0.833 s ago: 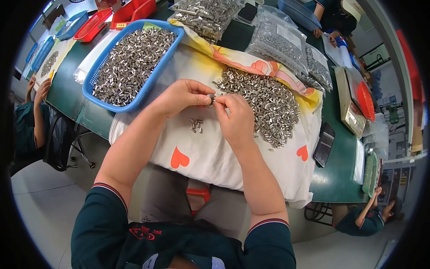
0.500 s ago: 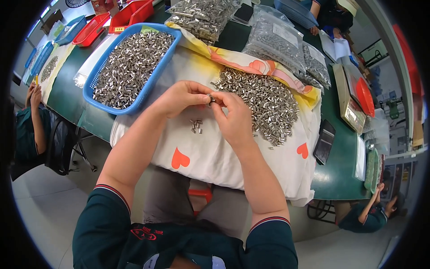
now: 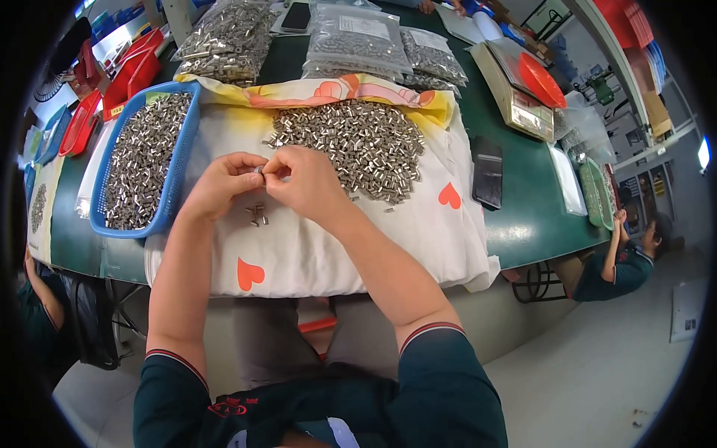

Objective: Inspecting and sorting small metal hardware components at a manufacturing workbench.

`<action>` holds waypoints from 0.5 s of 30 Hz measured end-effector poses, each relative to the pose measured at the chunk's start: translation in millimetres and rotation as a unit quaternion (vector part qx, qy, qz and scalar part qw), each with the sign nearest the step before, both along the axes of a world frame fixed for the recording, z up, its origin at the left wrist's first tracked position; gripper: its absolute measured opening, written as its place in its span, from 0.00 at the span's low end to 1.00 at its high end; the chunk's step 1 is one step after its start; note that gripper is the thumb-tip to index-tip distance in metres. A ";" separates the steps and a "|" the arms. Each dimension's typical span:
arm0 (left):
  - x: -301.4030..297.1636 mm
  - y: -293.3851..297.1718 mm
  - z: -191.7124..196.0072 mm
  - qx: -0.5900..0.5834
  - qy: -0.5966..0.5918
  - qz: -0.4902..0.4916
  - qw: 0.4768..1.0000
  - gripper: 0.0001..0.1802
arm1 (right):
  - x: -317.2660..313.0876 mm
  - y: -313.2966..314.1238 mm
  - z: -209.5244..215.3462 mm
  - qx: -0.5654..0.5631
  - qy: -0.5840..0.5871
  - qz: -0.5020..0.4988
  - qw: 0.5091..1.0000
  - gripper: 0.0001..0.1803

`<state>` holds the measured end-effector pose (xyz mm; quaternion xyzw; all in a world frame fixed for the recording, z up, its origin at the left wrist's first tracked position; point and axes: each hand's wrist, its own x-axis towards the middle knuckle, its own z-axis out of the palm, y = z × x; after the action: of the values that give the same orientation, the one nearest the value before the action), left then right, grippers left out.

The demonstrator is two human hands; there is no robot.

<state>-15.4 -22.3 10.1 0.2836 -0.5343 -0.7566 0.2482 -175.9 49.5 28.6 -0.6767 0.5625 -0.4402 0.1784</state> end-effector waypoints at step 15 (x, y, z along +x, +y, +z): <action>13.9 -5.2 -5.0 0.089 0.047 -0.013 0.995 0.12 | 13.2 -13.1 -6.7 -0.203 0.210 0.029 0.956 0.08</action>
<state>-1.5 -27.5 5.1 0.2620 -0.4563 -0.8167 0.2370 -162.7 36.4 21.9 -0.7918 0.4665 -0.3876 -0.0724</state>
